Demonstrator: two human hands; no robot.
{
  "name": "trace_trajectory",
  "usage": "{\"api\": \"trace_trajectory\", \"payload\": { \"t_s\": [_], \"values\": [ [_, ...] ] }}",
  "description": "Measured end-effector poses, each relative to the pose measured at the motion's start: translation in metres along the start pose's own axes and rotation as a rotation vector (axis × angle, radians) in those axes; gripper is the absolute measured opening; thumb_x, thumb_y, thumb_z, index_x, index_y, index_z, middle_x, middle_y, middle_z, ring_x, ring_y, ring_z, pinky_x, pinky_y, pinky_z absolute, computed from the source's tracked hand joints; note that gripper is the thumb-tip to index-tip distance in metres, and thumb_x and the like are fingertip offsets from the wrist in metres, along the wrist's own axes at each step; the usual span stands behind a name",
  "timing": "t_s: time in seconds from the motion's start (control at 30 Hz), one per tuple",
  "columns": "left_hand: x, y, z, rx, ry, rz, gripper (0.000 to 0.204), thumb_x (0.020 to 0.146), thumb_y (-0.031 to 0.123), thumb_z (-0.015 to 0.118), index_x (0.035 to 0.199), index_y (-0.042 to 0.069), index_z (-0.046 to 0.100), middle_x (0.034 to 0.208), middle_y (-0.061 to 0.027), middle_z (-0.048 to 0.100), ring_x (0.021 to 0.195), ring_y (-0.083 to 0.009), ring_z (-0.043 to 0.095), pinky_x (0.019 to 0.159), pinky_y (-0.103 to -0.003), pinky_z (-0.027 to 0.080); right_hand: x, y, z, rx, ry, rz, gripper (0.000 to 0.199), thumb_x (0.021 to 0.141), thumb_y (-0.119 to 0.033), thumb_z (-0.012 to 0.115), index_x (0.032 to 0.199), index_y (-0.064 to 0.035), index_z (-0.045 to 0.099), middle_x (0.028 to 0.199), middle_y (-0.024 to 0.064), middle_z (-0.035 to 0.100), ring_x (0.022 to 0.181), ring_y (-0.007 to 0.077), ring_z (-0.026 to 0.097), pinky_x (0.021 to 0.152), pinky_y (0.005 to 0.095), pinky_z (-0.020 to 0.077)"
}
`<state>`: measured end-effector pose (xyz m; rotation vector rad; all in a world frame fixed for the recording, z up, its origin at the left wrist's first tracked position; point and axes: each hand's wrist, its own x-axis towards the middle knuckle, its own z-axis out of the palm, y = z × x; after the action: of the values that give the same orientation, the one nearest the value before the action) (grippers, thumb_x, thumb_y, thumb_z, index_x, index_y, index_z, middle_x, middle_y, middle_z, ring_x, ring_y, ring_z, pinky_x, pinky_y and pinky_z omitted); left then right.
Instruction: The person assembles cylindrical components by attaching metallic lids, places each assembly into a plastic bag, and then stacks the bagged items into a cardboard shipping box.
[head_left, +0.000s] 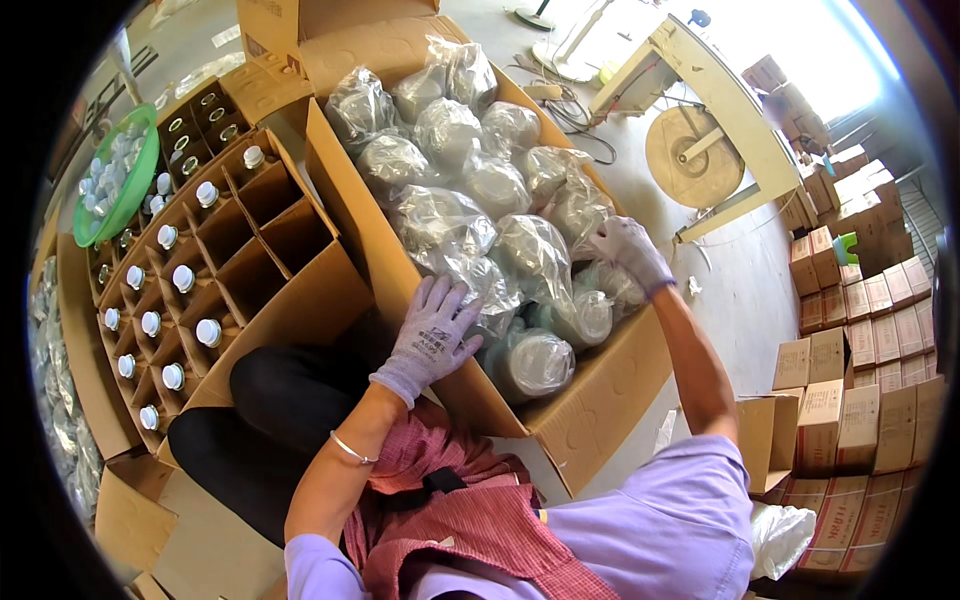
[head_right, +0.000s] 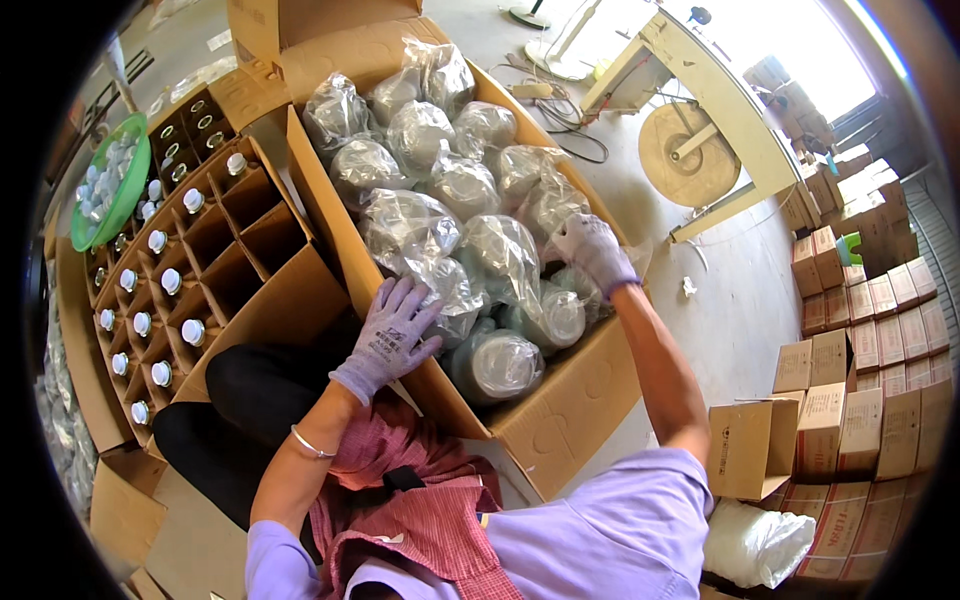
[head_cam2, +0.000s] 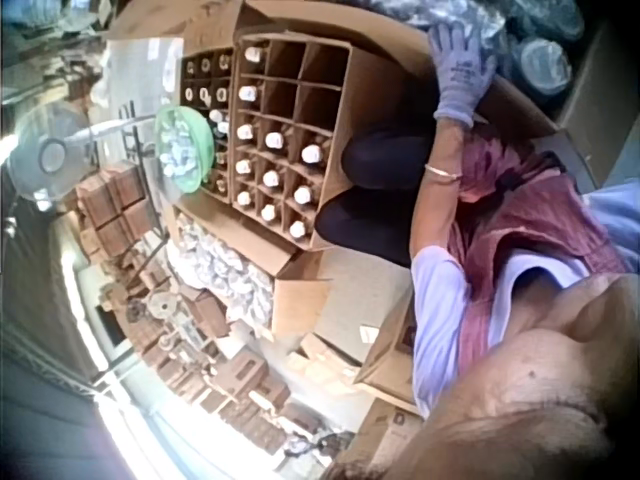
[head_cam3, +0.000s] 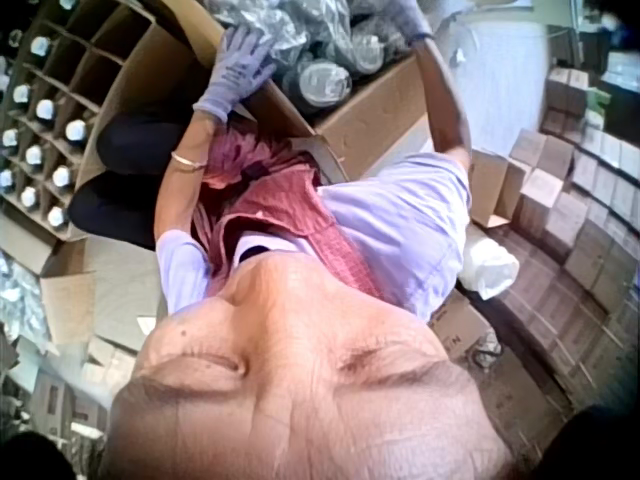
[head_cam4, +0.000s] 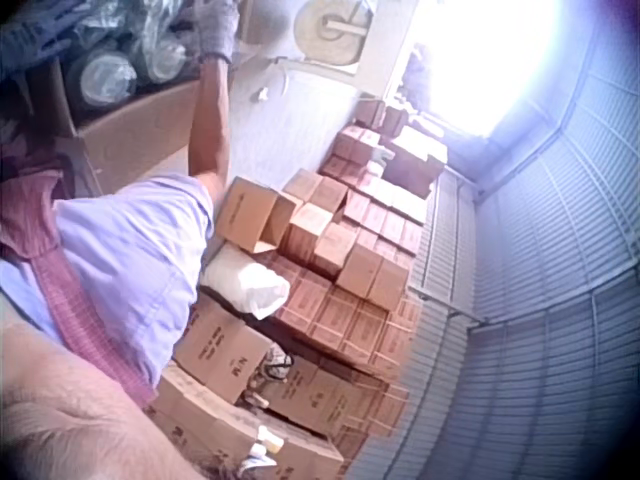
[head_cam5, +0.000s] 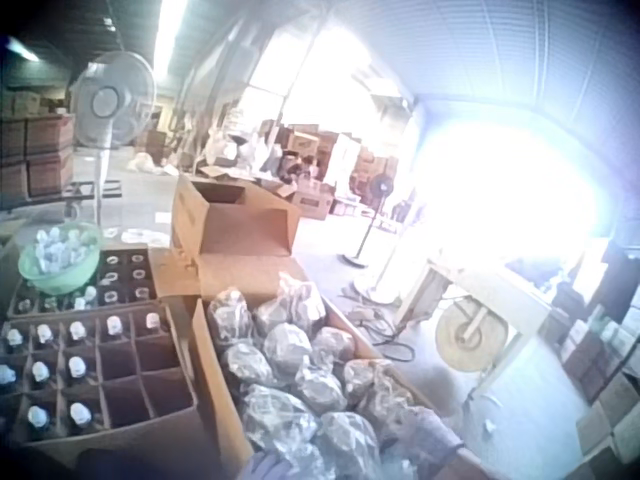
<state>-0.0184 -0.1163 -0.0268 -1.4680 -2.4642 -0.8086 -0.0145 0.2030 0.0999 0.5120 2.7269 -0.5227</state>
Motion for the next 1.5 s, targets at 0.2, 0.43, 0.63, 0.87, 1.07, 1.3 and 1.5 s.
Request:
{"api": "trace_trajectory", "payload": {
  "t_s": [0.2, 0.43, 0.63, 0.87, 1.07, 1.3, 1.5],
  "values": [
    [-0.014, 0.025, -0.055, -0.068, 0.172, -0.012, 0.059, 0.078, 0.029, 0.074, 0.131, 0.010, 0.056, 0.139, -0.0168, 0.048, 0.133, -0.0395, 0.040, 0.113, -0.057, 0.027, 0.008, 0.046, 0.135, -0.147, -0.069, -0.588, 0.025, 0.085, -0.018, 0.062, 0.098, 0.0028, 0.064, 0.100, 0.0249, 0.067, 0.087, 0.0417, 0.065, 0.077, 0.0420, 0.0521],
    [-0.084, 0.006, -0.091, -0.007, 0.266, -0.240, 0.054, 0.084, 0.023, 0.067, 0.134, 0.006, 0.055, 0.137, -0.0160, 0.050, 0.133, -0.0384, 0.040, 0.114, -0.053, 0.027, 0.094, 0.079, 0.209, -0.251, 0.083, -0.560, 0.030, 0.082, -0.012, 0.058, 0.108, 0.0009, 0.063, 0.102, 0.0249, 0.067, 0.101, 0.0373, 0.064, 0.090, 0.0402, 0.0490],
    [-0.094, -0.010, -0.082, -0.089, 0.367, -0.294, 0.045, 0.089, 0.017, 0.063, 0.131, 0.004, 0.056, 0.134, -0.0168, 0.054, 0.128, -0.0379, 0.046, 0.110, -0.044, 0.036, 0.036, 0.018, 0.124, 1.348, 0.301, -0.038, 0.047, 0.082, -0.010, 0.073, 0.127, -0.0055, 0.059, 0.103, 0.0088, 0.068, 0.107, 0.0215, 0.060, 0.092, 0.0347, 0.0510],
    [-0.043, -0.034, -0.098, -1.068, 0.517, -0.594, 0.037, 0.099, 0.020, 0.058, 0.133, 0.005, 0.057, 0.127, -0.0082, 0.061, 0.114, -0.0253, 0.060, 0.096, -0.033, 0.047, -0.124, -0.122, -0.060, 0.820, 0.712, -0.731, 0.024, 0.091, -0.015, 0.065, 0.112, -0.0019, 0.066, 0.094, 0.0021, 0.066, 0.084, 0.0122, 0.060, 0.075, 0.0277, 0.0474],
    [-0.058, -0.109, -0.199, -1.963, 0.973, -0.191, 0.051, 0.100, 0.046, 0.052, 0.136, 0.010, 0.052, 0.134, -0.0059, 0.058, 0.120, -0.0229, 0.057, 0.102, -0.038, 0.048, -0.078, -0.149, 0.107, 0.668, 0.328, -0.544, 0.042, 0.097, -0.041, 0.057, 0.122, -0.0081, 0.058, 0.101, 0.0043, 0.066, 0.097, 0.0159, 0.062, 0.084, 0.0332, 0.0498],
    [-0.189, -0.141, -0.276, -1.614, 1.126, -0.246, 0.053, 0.098, 0.051, 0.050, 0.111, 0.002, 0.066, 0.106, -0.0099, 0.071, 0.096, -0.0177, 0.068, 0.085, -0.032, 0.056, -0.039, -0.281, 0.174, 0.677, -0.416, -1.035, 0.028, 0.095, -0.015, 0.058, 0.121, -0.0055, 0.064, 0.121, 0.0120, 0.062, 0.110, 0.0279, 0.060, 0.100, 0.0329, 0.0460],
    [-0.183, -0.070, -0.215, -0.791, 1.002, -0.224, 0.041, 0.103, 0.035, 0.047, 0.109, -0.001, 0.066, 0.115, -0.0111, 0.066, 0.116, -0.0213, 0.057, 0.106, -0.035, 0.040, -0.073, -0.322, 0.083, 1.169, -0.234, -1.258, 0.075, 0.086, -0.037, 0.070, 0.149, -0.0092, 0.039, 0.150, 0.0133, 0.041, 0.139, 0.0308, 0.038, 0.113, 0.0444, 0.0362]
  ]
}}
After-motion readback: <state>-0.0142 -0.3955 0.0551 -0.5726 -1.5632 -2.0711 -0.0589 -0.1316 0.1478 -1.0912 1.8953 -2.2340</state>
